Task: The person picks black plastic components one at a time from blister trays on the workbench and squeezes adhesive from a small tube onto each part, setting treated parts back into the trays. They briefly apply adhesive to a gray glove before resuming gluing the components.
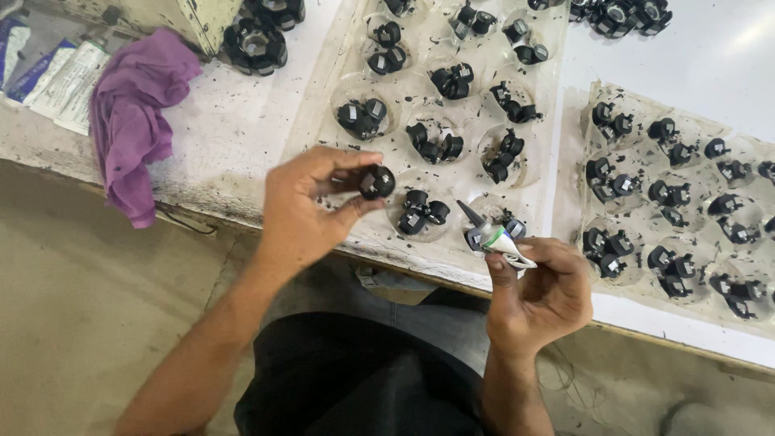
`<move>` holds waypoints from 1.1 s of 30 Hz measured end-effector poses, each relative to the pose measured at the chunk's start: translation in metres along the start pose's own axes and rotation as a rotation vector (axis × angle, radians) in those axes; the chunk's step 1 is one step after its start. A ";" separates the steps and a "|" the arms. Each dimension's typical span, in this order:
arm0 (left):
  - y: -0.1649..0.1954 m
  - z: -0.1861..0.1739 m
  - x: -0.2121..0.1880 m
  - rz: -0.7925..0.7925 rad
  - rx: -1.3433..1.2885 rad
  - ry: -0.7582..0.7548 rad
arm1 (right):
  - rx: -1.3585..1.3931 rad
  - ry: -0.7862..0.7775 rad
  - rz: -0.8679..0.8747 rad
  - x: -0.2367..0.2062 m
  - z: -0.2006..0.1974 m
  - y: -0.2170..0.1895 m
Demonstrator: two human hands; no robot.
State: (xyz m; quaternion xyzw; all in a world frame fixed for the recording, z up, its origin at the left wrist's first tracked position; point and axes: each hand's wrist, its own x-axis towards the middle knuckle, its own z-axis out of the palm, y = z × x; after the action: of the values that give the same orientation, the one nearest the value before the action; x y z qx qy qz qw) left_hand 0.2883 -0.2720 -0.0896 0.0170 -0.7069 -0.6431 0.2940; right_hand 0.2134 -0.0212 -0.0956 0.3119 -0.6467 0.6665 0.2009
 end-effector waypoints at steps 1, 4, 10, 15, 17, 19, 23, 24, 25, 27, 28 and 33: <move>0.006 -0.015 0.007 0.010 0.189 -0.044 | 0.012 -0.005 0.010 0.000 -0.003 0.001; 0.018 -0.043 0.030 -0.050 0.690 -0.290 | 0.030 -0.009 0.037 -0.001 -0.008 0.004; 0.009 -0.047 0.056 0.012 1.126 -0.681 | 0.011 -0.025 0.032 -0.005 -0.005 0.004; -0.004 -0.038 0.060 0.069 1.094 -0.819 | 0.020 -0.050 0.026 -0.004 -0.003 0.005; -0.002 -0.039 0.062 0.011 1.070 -0.832 | 0.009 -0.045 0.019 -0.003 -0.005 0.006; 0.003 -0.039 0.063 -0.018 1.136 -0.842 | 0.009 -0.033 0.017 -0.002 -0.005 0.009; -0.001 -0.036 0.089 -0.204 0.980 -0.623 | 0.022 0.006 0.071 -0.002 -0.004 0.014; -0.006 -0.035 0.098 -0.146 0.990 -0.521 | 0.024 0.015 0.096 -0.002 -0.003 0.016; -0.014 -0.034 0.107 -0.088 1.000 -0.416 | 0.021 0.022 0.147 -0.001 -0.002 0.017; -0.034 -0.028 0.124 -0.001 1.048 -0.285 | 0.017 0.033 0.248 0.002 0.001 0.021; -0.045 -0.022 0.134 0.029 1.092 -0.256 | 0.110 0.021 0.270 0.005 0.003 0.024; -0.085 0.003 0.162 -0.088 1.339 -0.313 | 0.459 0.018 0.415 0.018 0.009 0.038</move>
State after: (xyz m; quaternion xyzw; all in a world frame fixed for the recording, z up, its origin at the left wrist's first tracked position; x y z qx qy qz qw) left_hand 0.1227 -0.3490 -0.1036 0.1304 -0.9847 -0.0742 0.0883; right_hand 0.1761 -0.0361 -0.1118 0.2043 -0.5273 0.8247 -0.0093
